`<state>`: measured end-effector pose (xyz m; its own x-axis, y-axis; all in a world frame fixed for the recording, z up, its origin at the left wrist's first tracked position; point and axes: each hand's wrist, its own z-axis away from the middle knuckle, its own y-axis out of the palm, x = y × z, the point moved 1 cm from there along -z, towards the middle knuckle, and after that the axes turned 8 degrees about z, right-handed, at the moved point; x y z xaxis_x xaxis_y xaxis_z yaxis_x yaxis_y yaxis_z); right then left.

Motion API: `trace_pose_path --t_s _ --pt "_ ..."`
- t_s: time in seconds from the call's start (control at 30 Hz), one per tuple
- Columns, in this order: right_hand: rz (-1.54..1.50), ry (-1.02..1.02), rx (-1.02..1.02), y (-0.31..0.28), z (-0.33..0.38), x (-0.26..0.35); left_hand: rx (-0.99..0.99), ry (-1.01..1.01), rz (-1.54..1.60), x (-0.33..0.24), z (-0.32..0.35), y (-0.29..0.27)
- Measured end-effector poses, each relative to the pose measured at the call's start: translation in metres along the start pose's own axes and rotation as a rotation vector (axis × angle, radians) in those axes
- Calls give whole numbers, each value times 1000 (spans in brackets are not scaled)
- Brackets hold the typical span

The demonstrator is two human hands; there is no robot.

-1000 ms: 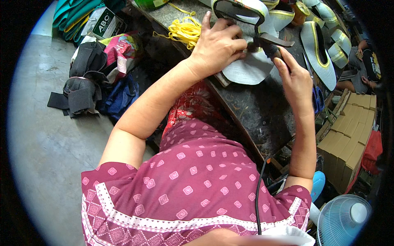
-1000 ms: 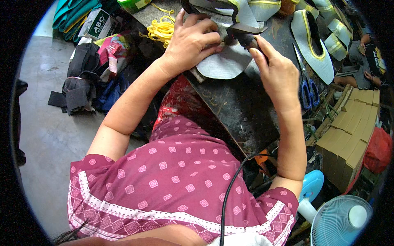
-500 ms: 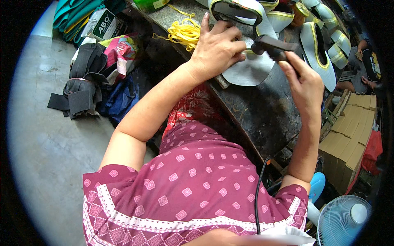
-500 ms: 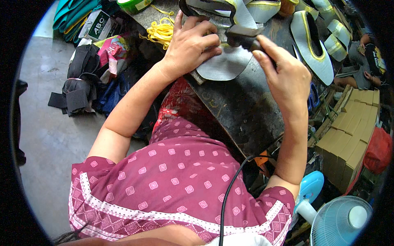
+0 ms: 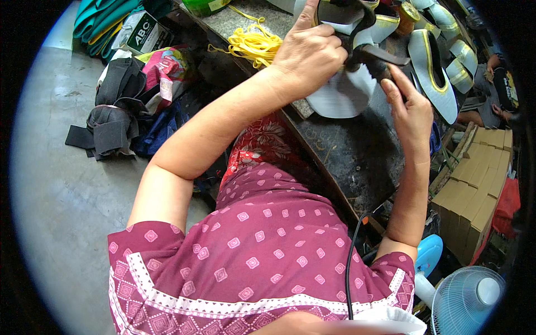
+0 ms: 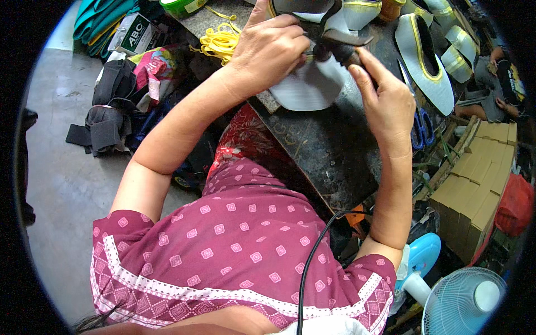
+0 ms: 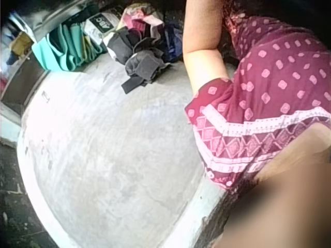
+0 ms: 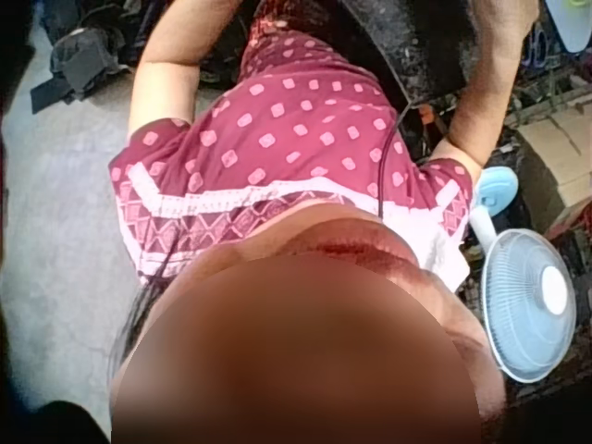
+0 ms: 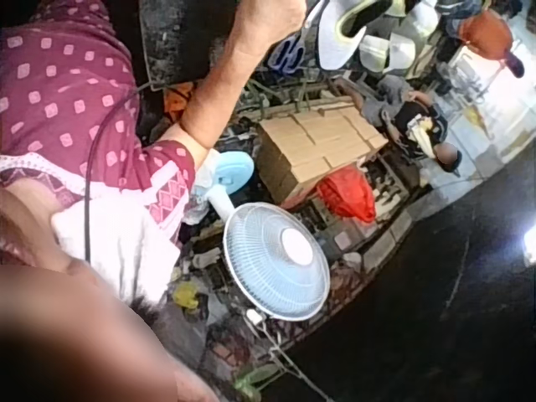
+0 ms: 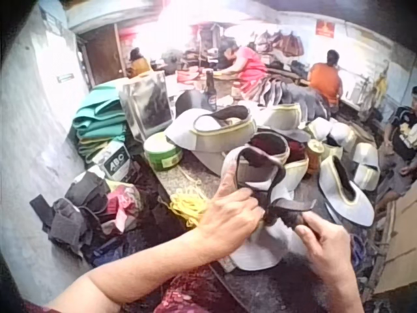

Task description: The person uses shears to trim the edges of shoe uppers and insoles on a workbench. They handle several shoe parts, cutting away excess material and occasionally inspecting the trimmed edges. The person works one item at a time, placing trimmed pieces aside.

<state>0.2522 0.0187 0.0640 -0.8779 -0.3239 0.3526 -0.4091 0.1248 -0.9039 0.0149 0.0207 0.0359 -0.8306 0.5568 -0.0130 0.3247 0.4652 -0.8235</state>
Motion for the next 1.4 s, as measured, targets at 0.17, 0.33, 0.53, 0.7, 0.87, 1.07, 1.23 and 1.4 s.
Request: trace_pose_path --t_s 0.17,0.33,0.53,0.7,0.87,1.07,1.23,1.4 --pt "227 -119 -120 5 -4 10 -125 -258 86 -21 -8 19" --pt "263 -78 -141 18 -2 2 -27 -281 164 -9 17 14" --pt "27 -18 13 -4 -15 -1 -50 -193 226 -3 24 14" --pt "-141 -61 -202 -14 -15 15 -121 -131 203 -4 23 16" --pt "187 -92 -20 2 -16 20 -106 -140 192 -4 24 16" --pt "-199 -75 -240 -5 -10 16 -111 -170 200 -7 25 14" --pt "237 -172 -86 12 1 21 -182 -281 195 -6 27 10" --pt "215 -106 29 7 -4 8 -92 -270 164 -2 29 9"
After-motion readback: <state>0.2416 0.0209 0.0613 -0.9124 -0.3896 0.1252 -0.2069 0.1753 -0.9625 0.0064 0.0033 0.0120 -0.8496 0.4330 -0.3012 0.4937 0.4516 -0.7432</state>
